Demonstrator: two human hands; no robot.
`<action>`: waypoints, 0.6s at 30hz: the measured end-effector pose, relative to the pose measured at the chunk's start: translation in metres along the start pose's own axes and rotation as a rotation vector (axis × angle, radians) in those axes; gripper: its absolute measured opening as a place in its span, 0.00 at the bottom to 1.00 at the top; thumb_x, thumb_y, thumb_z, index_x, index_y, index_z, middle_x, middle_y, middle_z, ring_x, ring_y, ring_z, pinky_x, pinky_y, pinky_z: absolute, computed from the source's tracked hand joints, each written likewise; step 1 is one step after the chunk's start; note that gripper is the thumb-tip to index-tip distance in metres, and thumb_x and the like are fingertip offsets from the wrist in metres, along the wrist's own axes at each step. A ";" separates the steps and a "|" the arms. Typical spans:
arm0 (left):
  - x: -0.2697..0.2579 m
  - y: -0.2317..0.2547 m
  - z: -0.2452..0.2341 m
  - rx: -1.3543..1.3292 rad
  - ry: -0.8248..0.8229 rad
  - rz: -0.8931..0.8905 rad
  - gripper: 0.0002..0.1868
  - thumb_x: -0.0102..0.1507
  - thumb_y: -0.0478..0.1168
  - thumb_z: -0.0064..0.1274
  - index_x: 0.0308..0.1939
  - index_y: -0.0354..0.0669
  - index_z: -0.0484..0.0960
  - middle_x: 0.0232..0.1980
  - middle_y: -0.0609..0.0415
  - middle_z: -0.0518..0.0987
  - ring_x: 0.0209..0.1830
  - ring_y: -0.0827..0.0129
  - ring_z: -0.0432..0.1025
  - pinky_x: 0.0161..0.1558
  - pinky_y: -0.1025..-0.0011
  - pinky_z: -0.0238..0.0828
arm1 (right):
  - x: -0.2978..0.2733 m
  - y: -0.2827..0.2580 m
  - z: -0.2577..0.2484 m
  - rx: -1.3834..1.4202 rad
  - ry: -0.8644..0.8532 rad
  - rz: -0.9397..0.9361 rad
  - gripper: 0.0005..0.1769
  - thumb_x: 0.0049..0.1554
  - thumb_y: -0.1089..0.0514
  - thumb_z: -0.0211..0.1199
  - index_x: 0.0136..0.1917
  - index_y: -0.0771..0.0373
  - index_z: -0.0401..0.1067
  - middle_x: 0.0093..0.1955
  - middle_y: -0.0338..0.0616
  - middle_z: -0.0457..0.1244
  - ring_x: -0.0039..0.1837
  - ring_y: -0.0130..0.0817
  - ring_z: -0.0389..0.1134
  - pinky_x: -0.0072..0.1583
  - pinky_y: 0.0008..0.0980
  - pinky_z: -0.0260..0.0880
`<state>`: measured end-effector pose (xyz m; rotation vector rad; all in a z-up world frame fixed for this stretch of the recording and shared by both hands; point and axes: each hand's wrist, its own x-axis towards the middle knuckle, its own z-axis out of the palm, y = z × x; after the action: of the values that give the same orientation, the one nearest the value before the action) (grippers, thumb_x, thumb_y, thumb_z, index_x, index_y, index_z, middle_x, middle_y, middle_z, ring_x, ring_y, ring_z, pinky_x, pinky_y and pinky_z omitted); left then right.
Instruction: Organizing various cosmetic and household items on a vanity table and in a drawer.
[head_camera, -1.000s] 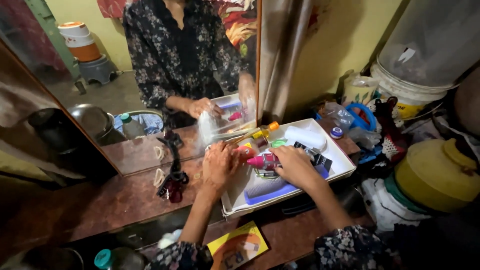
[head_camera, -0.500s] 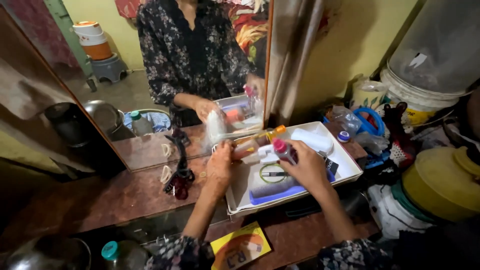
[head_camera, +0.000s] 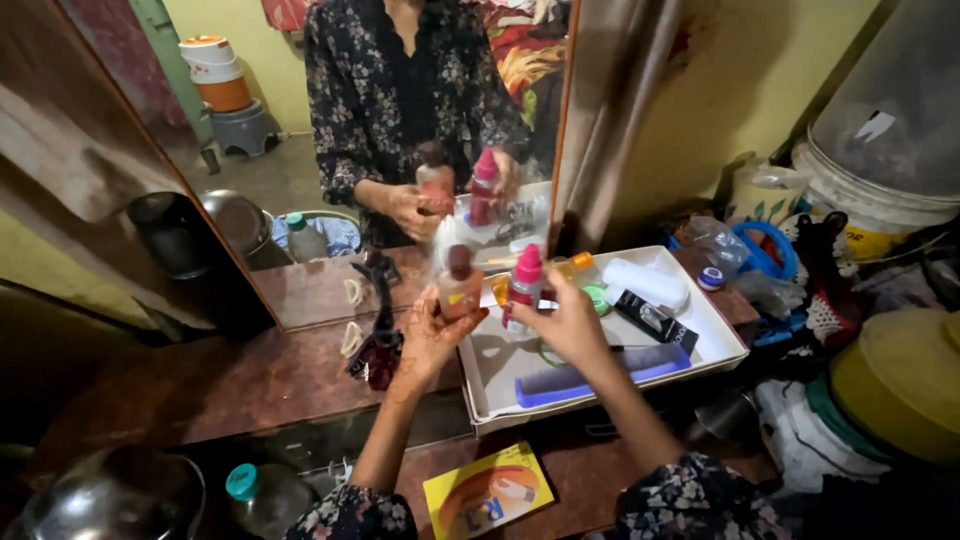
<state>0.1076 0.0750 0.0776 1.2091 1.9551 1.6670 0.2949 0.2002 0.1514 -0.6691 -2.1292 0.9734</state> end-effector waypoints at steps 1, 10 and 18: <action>-0.001 0.006 -0.002 0.066 0.086 0.239 0.29 0.57 0.47 0.66 0.55 0.32 0.78 0.54 0.42 0.80 0.51 0.60 0.75 0.52 0.64 0.74 | 0.001 -0.007 0.003 0.054 -0.030 -0.012 0.35 0.49 0.53 0.76 0.67 0.64 0.70 0.52 0.47 0.73 0.52 0.31 0.74 0.52 0.33 0.75; -0.021 0.039 -0.030 -0.239 -0.141 0.000 0.20 0.56 0.38 0.70 0.50 0.37 0.83 0.39 0.55 0.82 0.34 0.75 0.73 0.35 0.72 0.72 | -0.005 -0.059 0.029 0.190 -0.131 -0.243 0.37 0.60 0.62 0.62 0.79 0.66 0.55 0.72 0.56 0.62 0.71 0.40 0.66 0.69 0.35 0.65; -0.024 0.048 -0.038 -0.472 -0.062 0.250 0.37 0.54 0.34 0.67 0.66 0.39 0.70 0.55 0.58 0.81 0.53 0.77 0.77 0.54 0.72 0.78 | 0.000 -0.025 0.022 0.290 -0.344 -0.271 0.29 0.65 0.64 0.52 0.79 0.66 0.57 0.71 0.57 0.61 0.73 0.46 0.61 0.70 0.39 0.61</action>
<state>0.1153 0.0305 0.1252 1.3261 1.3034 2.0317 0.2743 0.1758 0.1606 -0.0694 -2.2290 1.2786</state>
